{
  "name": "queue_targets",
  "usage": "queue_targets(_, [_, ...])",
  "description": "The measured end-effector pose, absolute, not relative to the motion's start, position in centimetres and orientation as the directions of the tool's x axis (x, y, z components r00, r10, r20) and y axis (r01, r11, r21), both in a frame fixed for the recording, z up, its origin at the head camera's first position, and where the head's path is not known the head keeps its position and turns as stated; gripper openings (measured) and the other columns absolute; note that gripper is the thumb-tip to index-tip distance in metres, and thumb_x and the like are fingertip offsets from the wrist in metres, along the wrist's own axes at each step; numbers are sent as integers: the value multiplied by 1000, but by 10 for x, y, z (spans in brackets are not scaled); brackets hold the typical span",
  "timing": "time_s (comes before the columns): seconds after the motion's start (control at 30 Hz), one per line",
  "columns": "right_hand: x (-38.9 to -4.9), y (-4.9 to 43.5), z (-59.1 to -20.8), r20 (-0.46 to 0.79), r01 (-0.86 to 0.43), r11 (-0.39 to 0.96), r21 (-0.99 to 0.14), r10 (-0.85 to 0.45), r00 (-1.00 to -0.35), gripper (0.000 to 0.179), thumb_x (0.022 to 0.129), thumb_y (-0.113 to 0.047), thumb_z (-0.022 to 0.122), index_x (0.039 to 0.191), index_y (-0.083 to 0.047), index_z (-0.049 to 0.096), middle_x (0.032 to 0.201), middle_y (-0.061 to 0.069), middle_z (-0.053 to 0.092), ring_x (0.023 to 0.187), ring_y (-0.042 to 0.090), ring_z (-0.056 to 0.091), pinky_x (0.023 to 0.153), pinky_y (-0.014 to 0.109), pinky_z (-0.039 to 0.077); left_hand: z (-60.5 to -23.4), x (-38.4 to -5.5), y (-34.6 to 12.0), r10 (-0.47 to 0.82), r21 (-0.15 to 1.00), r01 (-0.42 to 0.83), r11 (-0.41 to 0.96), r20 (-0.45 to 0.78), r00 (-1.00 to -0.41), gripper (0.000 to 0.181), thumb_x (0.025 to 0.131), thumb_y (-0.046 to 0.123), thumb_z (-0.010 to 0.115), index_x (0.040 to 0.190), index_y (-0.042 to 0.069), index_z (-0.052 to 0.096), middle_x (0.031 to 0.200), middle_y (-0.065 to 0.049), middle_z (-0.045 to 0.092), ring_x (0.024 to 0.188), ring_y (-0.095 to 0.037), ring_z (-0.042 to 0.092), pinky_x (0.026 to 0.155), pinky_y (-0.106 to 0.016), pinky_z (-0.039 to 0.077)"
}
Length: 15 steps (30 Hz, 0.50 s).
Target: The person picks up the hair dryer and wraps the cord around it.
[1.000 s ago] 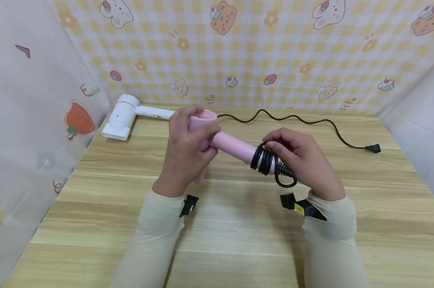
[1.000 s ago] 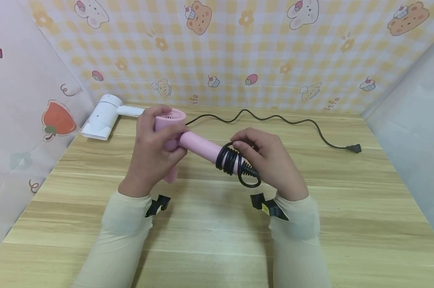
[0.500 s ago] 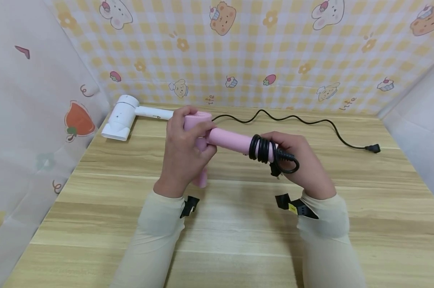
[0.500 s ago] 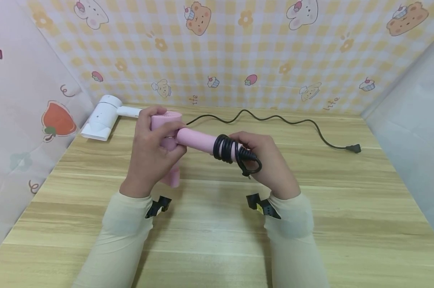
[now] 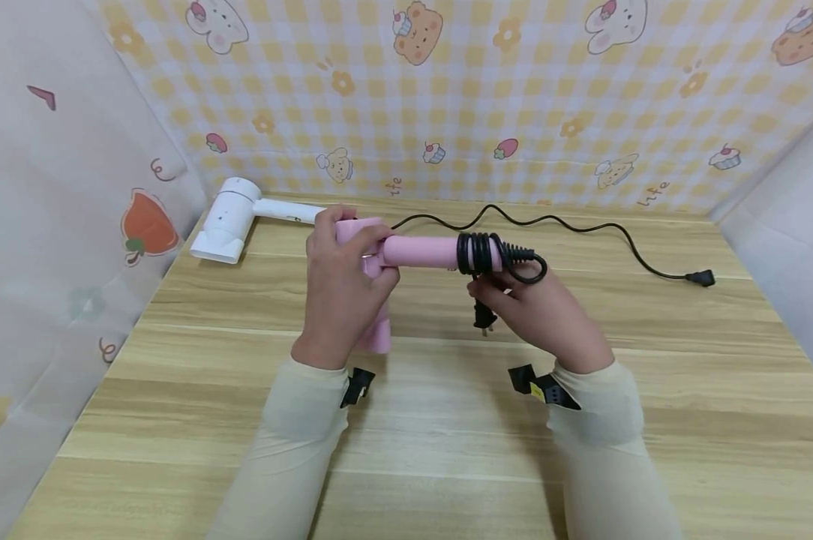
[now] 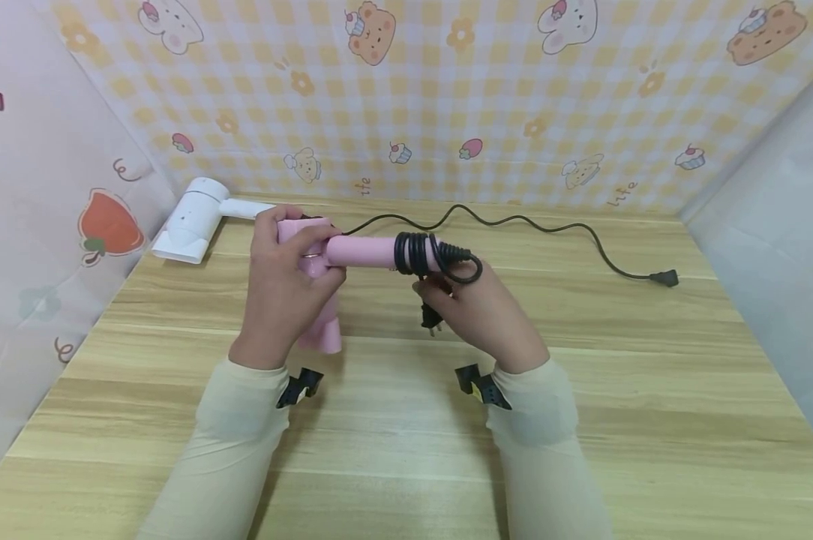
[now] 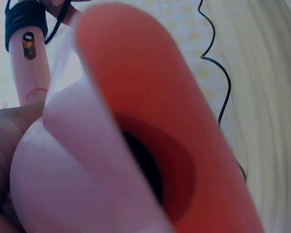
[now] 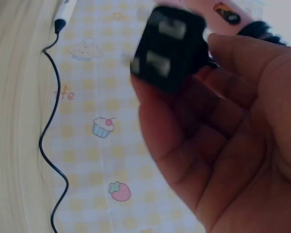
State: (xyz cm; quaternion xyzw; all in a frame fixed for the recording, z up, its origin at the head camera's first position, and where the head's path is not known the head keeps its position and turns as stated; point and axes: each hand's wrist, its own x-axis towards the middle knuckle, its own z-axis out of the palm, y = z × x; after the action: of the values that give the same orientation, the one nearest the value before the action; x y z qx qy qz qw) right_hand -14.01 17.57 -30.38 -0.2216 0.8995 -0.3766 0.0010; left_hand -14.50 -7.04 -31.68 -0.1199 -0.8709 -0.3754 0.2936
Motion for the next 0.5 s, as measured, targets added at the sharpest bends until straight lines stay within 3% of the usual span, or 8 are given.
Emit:
queue_targets(0.3, [-145,168,-314,-11,-351,727,-590,-442,-897,11,96,-19,64,90,-10,63,75,-2,62,65,16,52,65,36,44,-326,-148,-67,-51,674,230,702,370,-928,38,77,9,77,114,16,73,139,-11,35,119,-40,36,85,-49,46])
queue_targets(0.5, [-150,165,-320,-70,-351,743,-569,-470,-880,17,96,-16,63,83,-9,55,65,-2,49,57,14,44,58,33,40,-334,-154,-67,-6,678,149,720,221,-975,52,77,17,71,129,20,65,146,-10,23,125,-38,28,85,-46,46])
